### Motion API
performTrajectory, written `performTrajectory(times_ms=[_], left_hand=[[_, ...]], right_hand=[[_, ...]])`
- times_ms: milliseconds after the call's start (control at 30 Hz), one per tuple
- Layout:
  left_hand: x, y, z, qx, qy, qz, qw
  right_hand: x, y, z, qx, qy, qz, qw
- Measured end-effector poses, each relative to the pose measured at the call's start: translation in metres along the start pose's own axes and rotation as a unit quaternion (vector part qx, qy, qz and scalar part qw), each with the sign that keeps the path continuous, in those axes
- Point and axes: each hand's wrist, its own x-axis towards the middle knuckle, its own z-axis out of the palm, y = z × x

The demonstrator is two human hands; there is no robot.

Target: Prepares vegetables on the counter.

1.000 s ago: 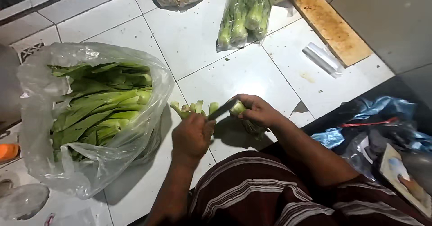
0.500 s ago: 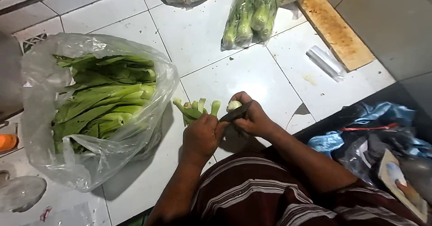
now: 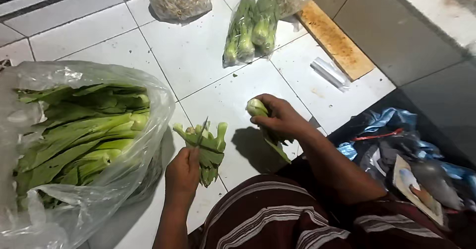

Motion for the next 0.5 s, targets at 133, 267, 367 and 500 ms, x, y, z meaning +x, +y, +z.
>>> performTrajectory(times_ms=[133,267,367,500], left_hand=[[-0.017,-0.015,-0.001,0.040,0.073,0.029,0.996],[-0.037,-0.031,-0.002,0.015,0.118,0.038,0.992],[-0.048,-0.039,0.004,0.036,0.161,0.043,0.985],[-0.064,-0.048,0.016,0.088,0.194,0.023,0.977]], right_hand=[[0.014,0.014,-0.046,-0.201,0.076,0.101,0.971],[0.029,0.067,-0.059,-0.308,0.106,0.185,0.927],[0.030,0.091,-0.057,-0.353,0.068,0.220,0.907],[0.029,0.057,-0.057,-0.358,0.151,0.129,0.912]])
